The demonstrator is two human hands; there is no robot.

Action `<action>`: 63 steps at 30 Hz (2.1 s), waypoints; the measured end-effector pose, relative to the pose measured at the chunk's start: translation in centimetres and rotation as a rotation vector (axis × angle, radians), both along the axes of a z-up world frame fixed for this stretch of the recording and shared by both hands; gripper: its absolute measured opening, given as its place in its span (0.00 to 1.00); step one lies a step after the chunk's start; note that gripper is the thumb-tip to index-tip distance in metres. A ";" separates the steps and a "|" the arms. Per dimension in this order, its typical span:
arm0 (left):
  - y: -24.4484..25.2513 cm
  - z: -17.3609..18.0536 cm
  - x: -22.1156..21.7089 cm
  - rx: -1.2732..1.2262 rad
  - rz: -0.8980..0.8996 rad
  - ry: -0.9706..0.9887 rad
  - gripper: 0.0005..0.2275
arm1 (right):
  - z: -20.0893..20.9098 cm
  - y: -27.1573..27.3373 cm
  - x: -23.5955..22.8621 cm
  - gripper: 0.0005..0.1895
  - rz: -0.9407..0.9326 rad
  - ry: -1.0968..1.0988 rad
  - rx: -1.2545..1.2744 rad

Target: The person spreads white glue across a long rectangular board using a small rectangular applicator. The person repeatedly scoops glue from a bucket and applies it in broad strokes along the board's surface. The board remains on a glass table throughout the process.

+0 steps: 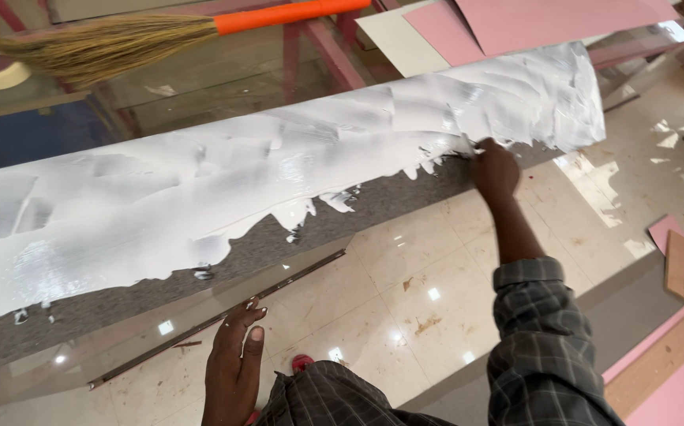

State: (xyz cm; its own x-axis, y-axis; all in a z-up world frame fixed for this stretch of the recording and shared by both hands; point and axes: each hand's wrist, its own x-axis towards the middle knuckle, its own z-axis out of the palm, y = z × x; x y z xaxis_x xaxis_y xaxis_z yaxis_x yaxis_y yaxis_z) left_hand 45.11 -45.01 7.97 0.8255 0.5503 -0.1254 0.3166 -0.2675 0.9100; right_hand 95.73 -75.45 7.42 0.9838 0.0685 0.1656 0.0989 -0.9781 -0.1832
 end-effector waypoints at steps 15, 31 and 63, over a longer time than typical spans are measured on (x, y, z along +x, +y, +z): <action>0.6 -8.7 2.7 -1.040 0.061 -0.191 0.26 | 1.8 25.5 -15.7 0.09 0.699 -0.041 -0.060; -19.7 -10.3 31.7 -1.185 -0.398 -0.071 0.35 | 5.1 16.5 -6.5 0.12 1.076 -0.288 0.160; -30.0 -9.6 46.2 -0.993 -0.010 -0.181 0.19 | 6.2 4.5 8.5 0.07 1.293 -0.223 0.189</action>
State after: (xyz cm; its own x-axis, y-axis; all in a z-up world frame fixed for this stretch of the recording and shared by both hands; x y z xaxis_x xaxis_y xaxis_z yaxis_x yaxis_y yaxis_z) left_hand 91.33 -74.99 -1.60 0.8813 0.2583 -0.3957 0.1535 0.6354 0.7567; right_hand 104.27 -70.98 13.63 0.1785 0.8877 0.4245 0.9794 -0.1187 -0.1636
